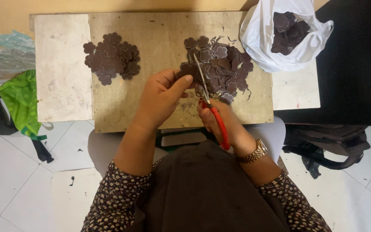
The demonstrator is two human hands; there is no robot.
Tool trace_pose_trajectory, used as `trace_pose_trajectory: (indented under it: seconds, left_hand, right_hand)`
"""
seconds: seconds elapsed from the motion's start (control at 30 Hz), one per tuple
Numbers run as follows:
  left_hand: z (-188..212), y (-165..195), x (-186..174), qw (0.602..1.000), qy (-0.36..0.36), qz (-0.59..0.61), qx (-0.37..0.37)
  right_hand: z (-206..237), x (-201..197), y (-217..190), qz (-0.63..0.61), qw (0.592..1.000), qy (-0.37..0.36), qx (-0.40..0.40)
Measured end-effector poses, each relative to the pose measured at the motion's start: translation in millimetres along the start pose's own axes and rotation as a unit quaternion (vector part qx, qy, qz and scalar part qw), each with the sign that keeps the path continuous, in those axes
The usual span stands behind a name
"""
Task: The person uses red-handled scissors to trim the edges of dark brown flower-shaped cutouts on a wooden table. They pick up each piece, cut along the outline, and place the finished pieces into a pile on the left side of the table.
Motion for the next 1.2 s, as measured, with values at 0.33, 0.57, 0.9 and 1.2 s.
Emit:
trace_pose_trajectory:
  seconds: [0.33, 0.57, 0.9, 1.2]
  left_hand:
    - [6.5, 10.8, -5.8, 0.991, 0.035, -0.119, 0.047]
    - [3.0, 3.9, -7.0, 0.997, 0.024, -0.073, 0.019]
    - [0.6, 3.5, -9.0, 0.996, 0.012, -0.092, 0.016]
    - [0.8, 3.4, -9.8, 0.997, 0.016, -0.072, 0.002]
  right_hand:
    - [1.9, -5.3, -11.1, 0.075, 0.996, -0.017, -0.053]
    - [3.9, -4.5, -10.3, 0.048, 0.998, -0.022, -0.029]
    - [0.0, -4.6, -2.0, 0.036, 0.998, -0.031, -0.034]
    - [-0.7, -7.7, 3.3, 0.079, 0.995, -0.019, -0.059]
Point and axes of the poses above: each hand's wrist, its own z-axis away from the middle knuckle, its own x-axis out of the palm, y = z × x, the point moved 6 cm from there along -z, towards the middle knuckle, and after that the axes turned 15 degrees about y, right-handed, at the moved point
